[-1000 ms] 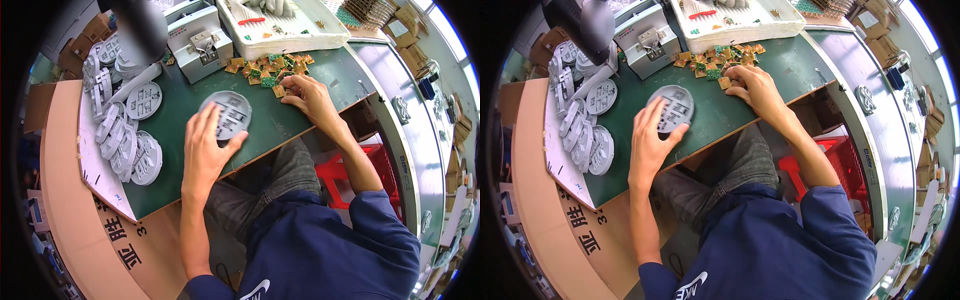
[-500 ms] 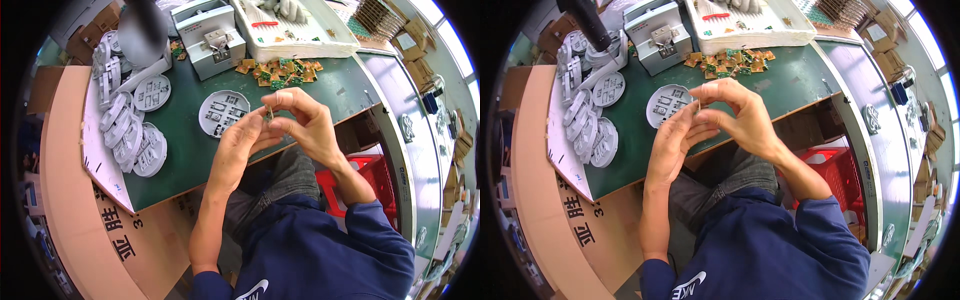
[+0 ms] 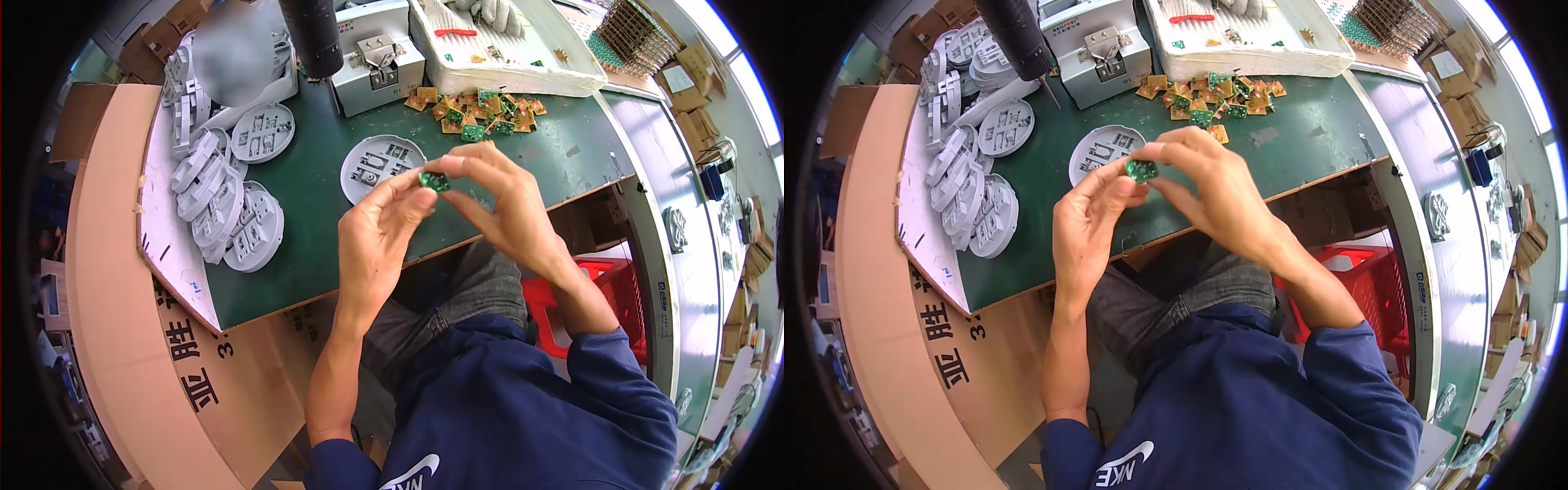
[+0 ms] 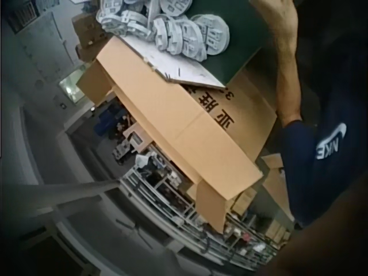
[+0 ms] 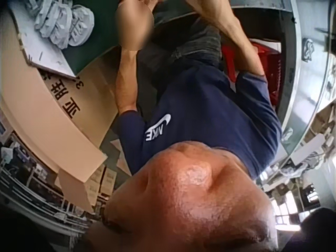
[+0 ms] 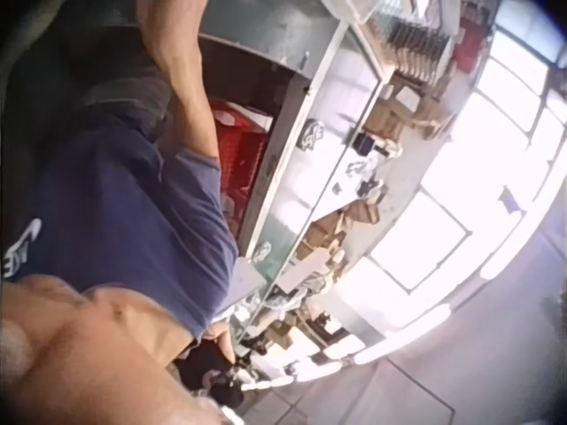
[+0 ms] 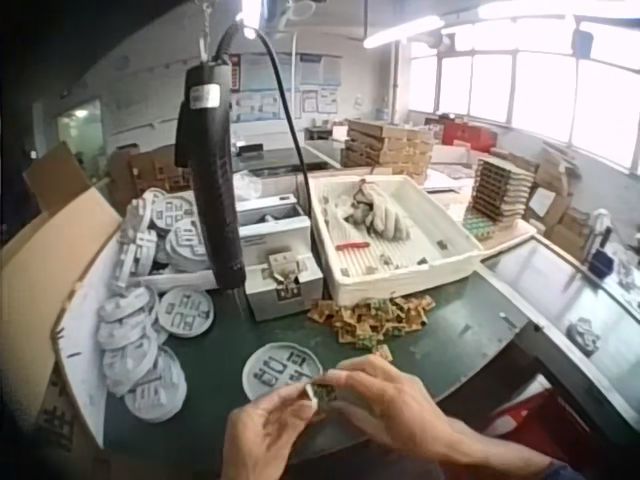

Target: Assembling small electronic components and connectors onto circular base plates using a manual press tool.

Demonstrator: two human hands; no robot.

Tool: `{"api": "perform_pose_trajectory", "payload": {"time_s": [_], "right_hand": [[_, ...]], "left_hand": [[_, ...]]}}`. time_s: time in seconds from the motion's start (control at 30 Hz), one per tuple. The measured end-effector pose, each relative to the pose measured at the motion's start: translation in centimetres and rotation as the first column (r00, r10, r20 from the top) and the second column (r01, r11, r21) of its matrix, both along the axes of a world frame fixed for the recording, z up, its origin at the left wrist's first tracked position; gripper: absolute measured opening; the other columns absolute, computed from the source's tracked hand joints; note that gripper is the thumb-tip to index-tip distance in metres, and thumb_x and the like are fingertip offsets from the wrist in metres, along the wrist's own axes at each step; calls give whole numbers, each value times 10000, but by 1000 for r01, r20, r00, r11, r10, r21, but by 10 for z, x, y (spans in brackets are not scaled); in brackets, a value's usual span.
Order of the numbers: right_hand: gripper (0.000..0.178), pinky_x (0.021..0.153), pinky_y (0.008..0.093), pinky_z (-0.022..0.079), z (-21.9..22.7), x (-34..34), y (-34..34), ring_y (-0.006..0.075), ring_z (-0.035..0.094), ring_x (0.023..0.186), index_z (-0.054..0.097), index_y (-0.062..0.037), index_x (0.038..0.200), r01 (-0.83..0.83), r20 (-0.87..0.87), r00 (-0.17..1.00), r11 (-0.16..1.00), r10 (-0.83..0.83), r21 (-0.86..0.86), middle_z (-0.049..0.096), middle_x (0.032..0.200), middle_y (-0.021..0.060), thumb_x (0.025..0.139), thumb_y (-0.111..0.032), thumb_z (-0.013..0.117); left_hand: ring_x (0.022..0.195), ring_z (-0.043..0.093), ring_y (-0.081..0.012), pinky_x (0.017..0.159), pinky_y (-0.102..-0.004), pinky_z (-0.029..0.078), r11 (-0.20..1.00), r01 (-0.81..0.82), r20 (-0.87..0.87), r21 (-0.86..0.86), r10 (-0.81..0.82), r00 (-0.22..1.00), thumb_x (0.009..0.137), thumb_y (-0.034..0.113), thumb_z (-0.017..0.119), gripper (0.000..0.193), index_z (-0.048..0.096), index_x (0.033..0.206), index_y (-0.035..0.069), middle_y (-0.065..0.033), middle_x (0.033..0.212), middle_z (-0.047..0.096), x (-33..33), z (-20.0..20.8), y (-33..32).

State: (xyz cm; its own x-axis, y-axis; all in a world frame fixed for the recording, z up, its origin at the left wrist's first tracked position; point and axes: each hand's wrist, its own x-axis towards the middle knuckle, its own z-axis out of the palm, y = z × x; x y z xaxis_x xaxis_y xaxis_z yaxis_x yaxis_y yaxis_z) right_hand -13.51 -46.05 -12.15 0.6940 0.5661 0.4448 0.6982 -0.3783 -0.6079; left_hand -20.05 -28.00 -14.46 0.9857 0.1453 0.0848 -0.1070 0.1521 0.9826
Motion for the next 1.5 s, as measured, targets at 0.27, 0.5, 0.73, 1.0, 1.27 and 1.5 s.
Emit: {"api": "perform_pose_trajectory", "payload": {"time_s": [0.27,0.5,0.73,1.0,1.27,1.5], "right_hand": [[344,1074,313,527,-21,13,-6,158,618,1172,673,18,1242,-20,-577,754,889,314,457,596,1290,63,912,111,694],[356,1070,334,534,-26,13,-4,166,615,1199,679,13,1233,-68,-561,733,862,385,502,628,1254,69,894,117,711],[355,1058,331,539,-29,11,1,165,611,1203,685,8,1228,-64,-584,670,819,459,570,630,1250,70,889,107,723],[350,1038,317,545,-32,9,5,153,603,1209,691,4,1221,-87,-582,678,836,448,542,637,1249,61,885,92,735],[346,1027,315,547,-34,8,6,145,611,1194,688,2,1218,-90,-614,645,843,455,530,647,1232,50,885,71,749],[362,1063,335,510,-38,9,9,155,627,1177,687,-17,1212,-70,-587,645,803,489,592,660,1211,59,868,40,784]], "left_hand": [[895,735,-138,817,-287,582,946,-151,233,286,84,969,973,101,724,194,753,1137,1,-85,1006,784,3,-3,0],[852,734,-171,751,-300,579,872,-195,377,450,13,926,905,58,779,167,770,1071,44,-69,992,770,3,1,12],[827,701,-169,715,-307,578,841,-292,420,455,87,903,873,20,793,195,772,1062,64,-52,1024,725,1,-3,15],[841,721,-215,705,-344,572,765,-335,462,549,56,885,859,9,793,187,765,1033,72,-41,998,728,1,-5,15],[833,718,-224,694,-348,566,755,-352,457,553,79,886,848,19,804,181,756,1014,73,-41,982,721,-3,-10,14],[818,736,-190,681,-310,580,808,-399,500,433,154,852,888,15,783,164,715,1035,35,-65,979,744,-5,-15,7]]}}
